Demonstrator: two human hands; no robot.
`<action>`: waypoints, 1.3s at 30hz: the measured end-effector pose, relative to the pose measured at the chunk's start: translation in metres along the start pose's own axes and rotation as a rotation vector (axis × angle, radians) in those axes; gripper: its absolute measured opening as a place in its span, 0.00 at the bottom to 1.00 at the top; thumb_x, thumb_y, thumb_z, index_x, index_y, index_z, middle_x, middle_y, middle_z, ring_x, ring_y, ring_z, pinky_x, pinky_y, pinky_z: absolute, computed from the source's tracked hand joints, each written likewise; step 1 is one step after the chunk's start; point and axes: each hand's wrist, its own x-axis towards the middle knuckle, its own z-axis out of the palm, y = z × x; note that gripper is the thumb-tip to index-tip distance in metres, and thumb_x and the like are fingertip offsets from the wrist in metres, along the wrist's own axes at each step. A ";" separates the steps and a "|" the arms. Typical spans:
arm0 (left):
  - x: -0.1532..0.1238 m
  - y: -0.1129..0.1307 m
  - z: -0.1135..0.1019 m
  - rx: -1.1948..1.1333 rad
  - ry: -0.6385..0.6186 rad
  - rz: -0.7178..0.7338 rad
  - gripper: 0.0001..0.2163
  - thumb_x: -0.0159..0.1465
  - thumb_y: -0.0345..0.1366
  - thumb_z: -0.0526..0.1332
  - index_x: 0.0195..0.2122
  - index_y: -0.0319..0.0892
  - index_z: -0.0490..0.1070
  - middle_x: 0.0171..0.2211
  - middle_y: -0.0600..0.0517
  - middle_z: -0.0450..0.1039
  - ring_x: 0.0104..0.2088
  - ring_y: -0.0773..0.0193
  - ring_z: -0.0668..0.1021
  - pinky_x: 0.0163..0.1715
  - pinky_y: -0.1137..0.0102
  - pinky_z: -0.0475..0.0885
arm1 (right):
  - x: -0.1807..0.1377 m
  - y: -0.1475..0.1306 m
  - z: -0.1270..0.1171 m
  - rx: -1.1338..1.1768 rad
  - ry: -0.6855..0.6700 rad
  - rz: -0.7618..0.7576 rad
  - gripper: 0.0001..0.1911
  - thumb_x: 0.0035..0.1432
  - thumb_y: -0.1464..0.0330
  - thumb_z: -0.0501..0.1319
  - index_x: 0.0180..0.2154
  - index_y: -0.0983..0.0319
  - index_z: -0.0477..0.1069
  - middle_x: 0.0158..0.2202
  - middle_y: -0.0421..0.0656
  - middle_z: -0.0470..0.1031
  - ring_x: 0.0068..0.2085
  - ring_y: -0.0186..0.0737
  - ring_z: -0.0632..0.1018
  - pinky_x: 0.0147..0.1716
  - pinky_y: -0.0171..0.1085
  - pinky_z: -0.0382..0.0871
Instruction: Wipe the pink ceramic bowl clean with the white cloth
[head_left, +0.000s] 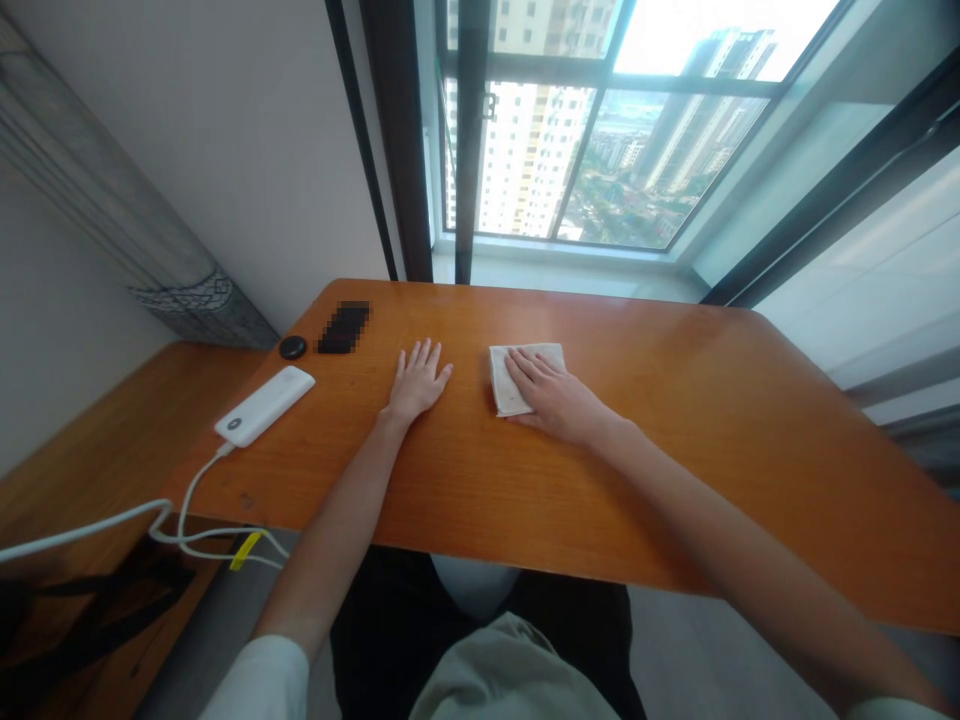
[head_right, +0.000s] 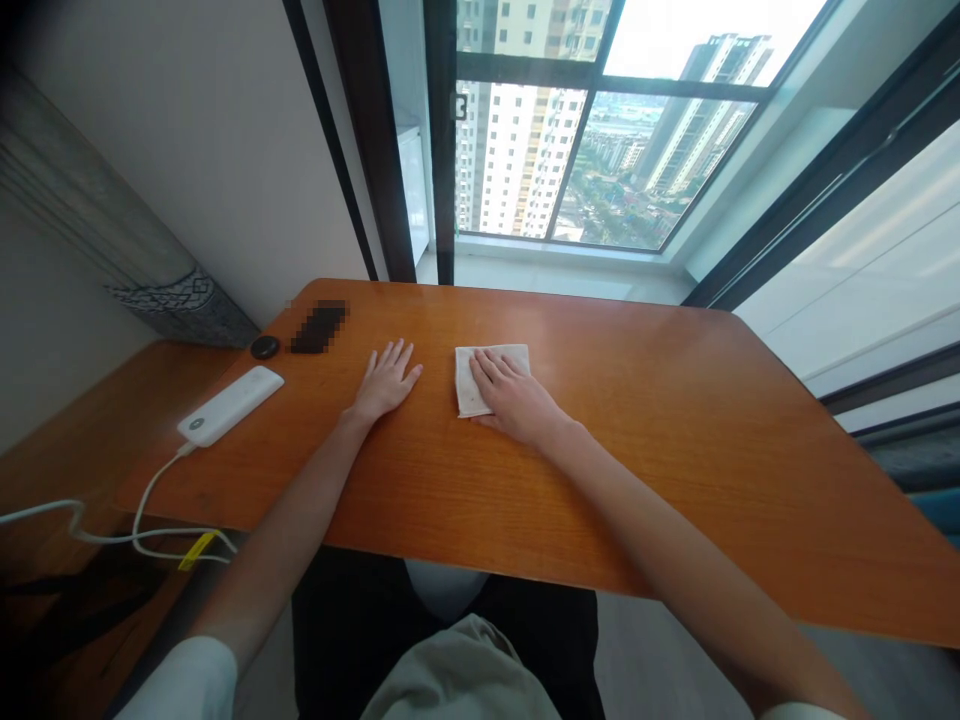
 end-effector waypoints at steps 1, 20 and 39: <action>0.000 0.001 -0.001 0.004 -0.004 -0.003 0.34 0.80 0.52 0.45 0.81 0.39 0.54 0.83 0.43 0.47 0.83 0.48 0.52 0.83 0.46 0.43 | 0.002 -0.003 0.001 -0.011 -0.003 0.020 0.45 0.71 0.59 0.65 0.76 0.80 0.55 0.79 0.69 0.56 0.79 0.70 0.61 0.77 0.60 0.58; -0.024 0.024 -0.011 -0.401 0.226 0.493 0.30 0.80 0.52 0.52 0.79 0.47 0.54 0.78 0.41 0.60 0.79 0.50 0.63 0.80 0.48 0.59 | 0.014 -0.018 0.041 0.492 0.521 0.536 0.24 0.63 0.46 0.68 0.31 0.60 0.79 0.32 0.47 0.85 0.33 0.45 0.79 0.35 0.40 0.66; -0.035 0.062 0.017 -0.817 0.156 0.791 0.54 0.50 0.49 0.83 0.73 0.54 0.53 0.67 0.40 0.62 0.66 0.39 0.72 0.67 0.41 0.72 | 0.008 -0.056 0.044 1.625 0.703 0.682 0.33 0.60 0.34 0.64 0.31 0.58 0.73 0.28 0.38 0.69 0.30 0.38 0.67 0.29 0.38 0.65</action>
